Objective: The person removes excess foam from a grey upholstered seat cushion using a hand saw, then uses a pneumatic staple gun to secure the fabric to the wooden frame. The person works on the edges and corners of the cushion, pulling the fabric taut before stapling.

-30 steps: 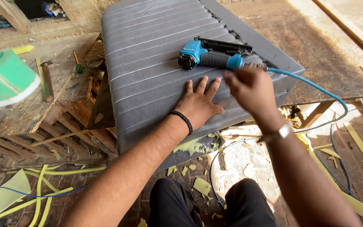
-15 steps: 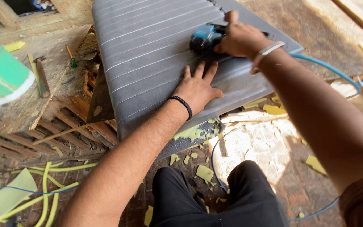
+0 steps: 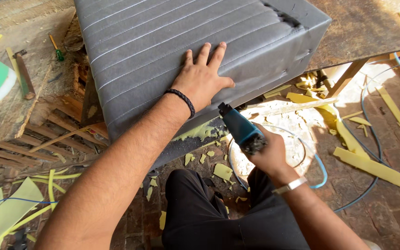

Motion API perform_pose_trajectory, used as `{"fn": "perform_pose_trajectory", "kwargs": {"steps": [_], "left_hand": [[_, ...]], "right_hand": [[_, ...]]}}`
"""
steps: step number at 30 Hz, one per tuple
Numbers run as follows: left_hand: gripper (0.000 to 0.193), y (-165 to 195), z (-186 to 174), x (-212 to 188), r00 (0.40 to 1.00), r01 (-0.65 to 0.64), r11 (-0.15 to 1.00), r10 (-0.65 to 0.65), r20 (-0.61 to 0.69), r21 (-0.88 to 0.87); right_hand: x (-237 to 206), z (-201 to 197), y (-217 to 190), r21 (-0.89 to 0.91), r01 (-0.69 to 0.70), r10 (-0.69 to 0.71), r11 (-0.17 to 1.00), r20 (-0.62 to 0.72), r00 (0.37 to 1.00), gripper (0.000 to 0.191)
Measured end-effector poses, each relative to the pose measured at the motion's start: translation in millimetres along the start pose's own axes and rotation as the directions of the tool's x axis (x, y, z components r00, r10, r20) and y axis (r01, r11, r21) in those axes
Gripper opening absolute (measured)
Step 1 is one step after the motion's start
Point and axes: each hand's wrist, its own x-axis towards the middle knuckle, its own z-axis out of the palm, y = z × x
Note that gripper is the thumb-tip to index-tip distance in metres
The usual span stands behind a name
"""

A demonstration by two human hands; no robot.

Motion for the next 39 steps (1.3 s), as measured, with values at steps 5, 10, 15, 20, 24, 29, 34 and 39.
{"fn": "perform_pose_trajectory", "kwargs": {"steps": [5, 10, 15, 20, 24, 29, 34, 39], "left_hand": [[0.071, 3, -12, -1, 0.992, 0.020, 0.999, -0.017, 0.123, -0.025], [0.070, 3, -12, 2, 0.988, 0.027, 0.999, -0.020, 0.153, -0.045], [0.071, -4, -1, 2, 0.986, 0.012, 0.999, -0.020, 0.166, 0.052], [0.096, -6, 2, 25, 0.986, 0.146, 0.978, -0.131, 0.106, -0.148], [0.112, 20, -1, 70, 0.935, 0.294, 0.956, -0.283, 0.214, -0.018], [0.076, 56, 9, 100, 0.998, 0.033, 0.962, -0.048, 0.050, 0.272], [0.061, 64, 22, 104, 0.999, 0.020, 0.933, -0.034, 0.032, 0.359], [0.056, 68, 33, 103, 0.997, 0.059, 0.905, -0.038, -0.060, 0.422]], "right_hand": [[8, 18, 11, -0.259, -0.028, 0.030, 0.965, 0.005, 1.000, 0.061], [2, 23, 15, -0.194, 0.025, -0.019, 0.981, 0.032, 0.999, 0.068], [4, 31, 14, -0.187, 0.073, -0.070, 0.980, 0.025, 0.997, 0.062], [-6, 25, 25, -0.139, -0.101, 0.099, 0.985, -0.023, 0.995, 0.052], [-13, 10, 47, 0.072, -0.257, 0.264, 0.964, -0.115, 0.958, 0.032], [-2, -19, 72, 0.255, -0.299, 0.350, 0.920, -0.185, 0.919, 0.028], [16, -38, 72, 0.396, -0.302, 0.400, 0.867, -0.192, 0.896, 0.030], [42, -38, 70, 0.498, -0.272, 0.416, 0.823, -0.202, 0.887, 0.032]]}}
